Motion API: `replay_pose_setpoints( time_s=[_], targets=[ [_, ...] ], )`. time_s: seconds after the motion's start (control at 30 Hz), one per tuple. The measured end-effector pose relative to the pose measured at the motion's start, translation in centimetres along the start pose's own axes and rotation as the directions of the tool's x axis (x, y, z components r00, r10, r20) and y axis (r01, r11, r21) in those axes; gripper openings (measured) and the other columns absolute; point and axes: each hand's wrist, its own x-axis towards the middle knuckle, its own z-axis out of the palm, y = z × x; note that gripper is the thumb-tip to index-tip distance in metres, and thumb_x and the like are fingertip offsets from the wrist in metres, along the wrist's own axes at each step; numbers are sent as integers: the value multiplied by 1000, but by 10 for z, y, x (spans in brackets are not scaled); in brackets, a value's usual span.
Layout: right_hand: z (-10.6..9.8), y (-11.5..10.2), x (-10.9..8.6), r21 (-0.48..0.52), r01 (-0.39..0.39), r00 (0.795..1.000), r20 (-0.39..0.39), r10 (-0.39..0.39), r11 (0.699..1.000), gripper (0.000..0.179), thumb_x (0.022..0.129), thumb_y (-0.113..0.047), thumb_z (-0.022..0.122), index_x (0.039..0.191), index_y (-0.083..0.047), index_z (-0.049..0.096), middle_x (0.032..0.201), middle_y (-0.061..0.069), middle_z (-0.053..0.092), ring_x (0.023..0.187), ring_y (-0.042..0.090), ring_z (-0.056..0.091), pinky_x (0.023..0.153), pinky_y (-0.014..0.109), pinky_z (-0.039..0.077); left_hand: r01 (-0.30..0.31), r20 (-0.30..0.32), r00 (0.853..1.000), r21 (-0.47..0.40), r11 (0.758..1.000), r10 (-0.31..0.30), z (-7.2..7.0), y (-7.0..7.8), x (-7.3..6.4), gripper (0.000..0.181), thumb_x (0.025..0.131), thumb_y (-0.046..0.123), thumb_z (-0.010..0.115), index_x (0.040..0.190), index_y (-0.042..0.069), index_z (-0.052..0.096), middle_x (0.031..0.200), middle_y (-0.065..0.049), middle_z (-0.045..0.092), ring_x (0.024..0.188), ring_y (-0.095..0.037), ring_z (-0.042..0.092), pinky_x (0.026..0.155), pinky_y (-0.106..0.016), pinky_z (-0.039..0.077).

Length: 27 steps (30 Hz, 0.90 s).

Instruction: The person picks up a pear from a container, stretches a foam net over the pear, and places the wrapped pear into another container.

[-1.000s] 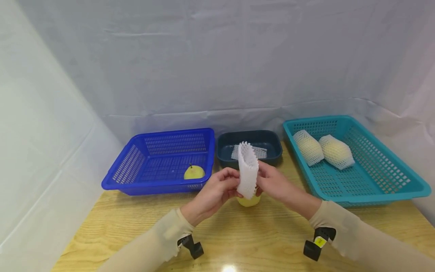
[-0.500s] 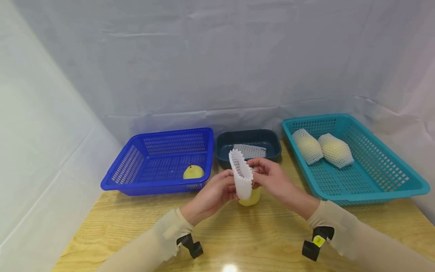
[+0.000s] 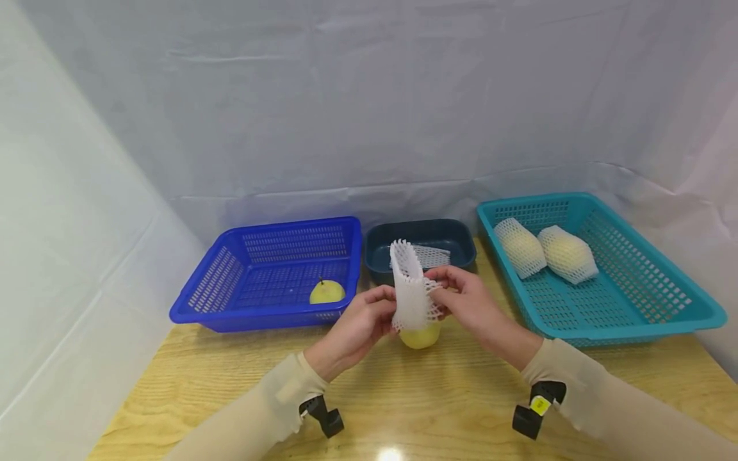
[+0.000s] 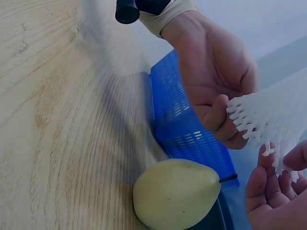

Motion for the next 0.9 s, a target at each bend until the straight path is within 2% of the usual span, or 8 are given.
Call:
replay_pose_setpoints(
  time_s=[0.1,0.23,0.37,0.57,0.73,0.9],
  targets=[
    [-1,2,2,-30,-5,1000,-14,5,1000,37,99,-11,54,134,1,53,109,14,62,93,20,61,77,32,56,-7,-33,999,-9,1000,7,0,-3,2,15,97,-3,50,108,-7,61,94,-4,61,73,-13,55,62,-21,48],
    [-2,9,5,-32,2,999,-33,-3,999,36,96,-6,53,130,4,55,102,12,61,86,19,60,73,31,55,-25,-78,997,-9,1000,25,-1,-5,5,24,97,-3,51,116,-15,60,100,-7,63,74,-13,57,65,-21,51],
    [-2,17,9,-30,17,999,-49,-18,999,35,94,-2,53,128,6,56,96,11,61,81,17,59,69,31,55,-31,-106,994,12,999,32,-3,-7,8,27,94,-3,56,119,-14,61,102,-8,64,74,-13,58,67,-22,52],
    [-2,31,14,-64,-15,998,-68,10,998,34,96,-6,56,129,3,57,98,12,62,83,19,61,71,34,57,-5,-126,992,141,990,23,-7,-14,11,28,95,-2,59,121,-10,64,110,-14,65,83,-15,60,72,-26,55],
    [-2,39,15,-65,-42,997,-67,37,997,34,95,-6,55,128,2,58,96,12,62,85,21,60,72,34,56,-15,-133,990,197,980,42,-8,-18,12,31,90,-7,59,119,-11,64,102,-13,64,78,-15,59,71,-27,57],
    [0,44,14,-58,-34,998,-50,31,998,34,94,-5,54,126,4,58,96,12,63,85,19,61,72,33,56,-24,-103,993,255,967,51,-9,-20,14,35,83,-11,58,118,-13,63,92,-8,58,74,-15,57,69,-26,56]
  ],
)
